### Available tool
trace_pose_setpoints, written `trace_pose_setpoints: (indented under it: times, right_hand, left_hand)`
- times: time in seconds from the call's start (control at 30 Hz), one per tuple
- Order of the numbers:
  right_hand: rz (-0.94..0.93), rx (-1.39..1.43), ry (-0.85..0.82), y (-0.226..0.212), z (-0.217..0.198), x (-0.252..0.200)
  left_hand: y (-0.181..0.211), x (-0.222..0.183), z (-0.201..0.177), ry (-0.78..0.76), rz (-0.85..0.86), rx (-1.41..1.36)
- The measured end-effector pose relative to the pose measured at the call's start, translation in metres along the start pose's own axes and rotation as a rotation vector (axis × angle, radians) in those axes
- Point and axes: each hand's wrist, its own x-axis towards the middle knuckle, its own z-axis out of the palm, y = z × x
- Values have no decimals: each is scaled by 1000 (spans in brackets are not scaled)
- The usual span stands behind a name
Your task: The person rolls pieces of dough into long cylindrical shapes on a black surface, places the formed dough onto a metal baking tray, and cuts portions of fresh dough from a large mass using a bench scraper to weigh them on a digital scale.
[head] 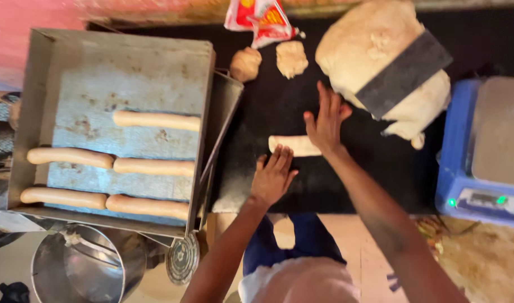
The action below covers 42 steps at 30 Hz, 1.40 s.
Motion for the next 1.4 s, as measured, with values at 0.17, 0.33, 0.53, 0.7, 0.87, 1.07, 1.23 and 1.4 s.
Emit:
trace_pose_setpoints:
  times: [0.17,0.33,0.53,0.7,0.87,1.07,1.23,1.4]
  right_hand:
    - [-65,30,73,-25,19,3]
    - [2,6,-46,-30,47,-2]
    - [-197,-219,96,26,20,-14]
    - [43,107,-127,39,20,6]
    - [-236,-194,-552,17,-24,-67]
    - [-253,-159,-494,-19,-53,-157]
    - [-222,-200,-505,-6,-34,-125]
    - [-81,-187,-658,35,18,4]
  left_hand:
    - [0,2,-4,-27,-18,-14]
    - [-1,-1,-8,-11,-13,2]
    - [11,7,-15,2,-74,-39]
    - [-8,77,-9,-62,-186,-304]
    - [-3,75,14,-124,-1,-93]
    - [51,-20,8,-118,7,11]
    - [53,20,2,-151,-109,18]
    - [-21,134,7,-211,-122,-104]
